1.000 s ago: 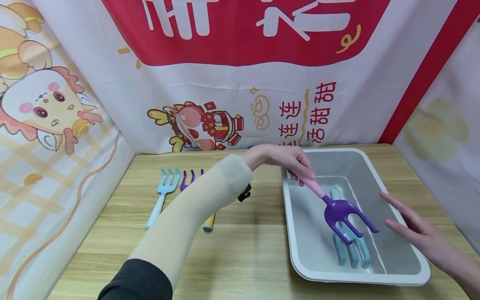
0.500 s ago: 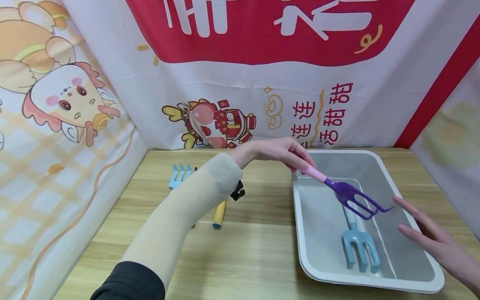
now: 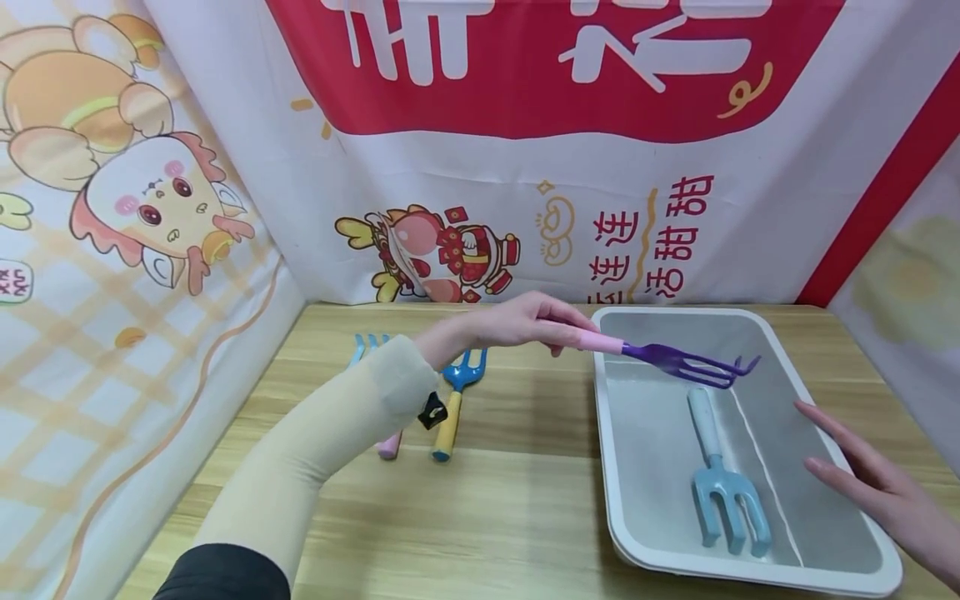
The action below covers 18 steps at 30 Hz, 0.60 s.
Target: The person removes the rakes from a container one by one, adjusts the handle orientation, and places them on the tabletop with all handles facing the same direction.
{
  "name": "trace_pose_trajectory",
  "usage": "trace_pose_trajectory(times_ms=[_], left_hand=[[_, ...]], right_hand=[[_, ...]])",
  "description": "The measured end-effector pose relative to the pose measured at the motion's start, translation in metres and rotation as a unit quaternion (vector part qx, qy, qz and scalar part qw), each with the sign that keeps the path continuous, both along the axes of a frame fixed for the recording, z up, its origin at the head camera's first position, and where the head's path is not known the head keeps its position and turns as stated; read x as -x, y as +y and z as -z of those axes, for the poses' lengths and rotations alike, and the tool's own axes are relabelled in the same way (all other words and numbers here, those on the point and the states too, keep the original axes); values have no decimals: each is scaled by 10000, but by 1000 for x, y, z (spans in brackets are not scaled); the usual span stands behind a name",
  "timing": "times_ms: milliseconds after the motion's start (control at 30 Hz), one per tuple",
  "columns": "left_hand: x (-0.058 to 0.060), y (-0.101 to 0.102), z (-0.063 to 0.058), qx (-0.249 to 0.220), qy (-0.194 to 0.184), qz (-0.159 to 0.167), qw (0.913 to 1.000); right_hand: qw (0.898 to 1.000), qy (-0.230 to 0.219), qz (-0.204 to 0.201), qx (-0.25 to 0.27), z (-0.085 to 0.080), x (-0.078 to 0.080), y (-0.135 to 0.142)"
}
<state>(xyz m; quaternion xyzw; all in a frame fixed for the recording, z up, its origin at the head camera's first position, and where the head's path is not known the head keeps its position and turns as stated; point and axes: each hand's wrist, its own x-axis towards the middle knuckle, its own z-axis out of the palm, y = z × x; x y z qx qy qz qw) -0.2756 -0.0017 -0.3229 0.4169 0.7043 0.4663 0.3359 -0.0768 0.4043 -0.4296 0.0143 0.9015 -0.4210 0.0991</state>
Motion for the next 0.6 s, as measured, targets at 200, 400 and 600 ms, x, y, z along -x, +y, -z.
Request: trace_pose_trajectory(times_ms=[200,400,600], left_hand=[[-17,-20,11,-93,135,-119,9998],[-34,-42,21,-489,-308,-435,9974],[-44,-62,37,-616,-747,-1091,9893]], right_hand=[[9981,324,-177,-485,4,1,6],[9940,879,-292,-585,13,-2,8],[9967,679,-305,-326,12,-1,8]])
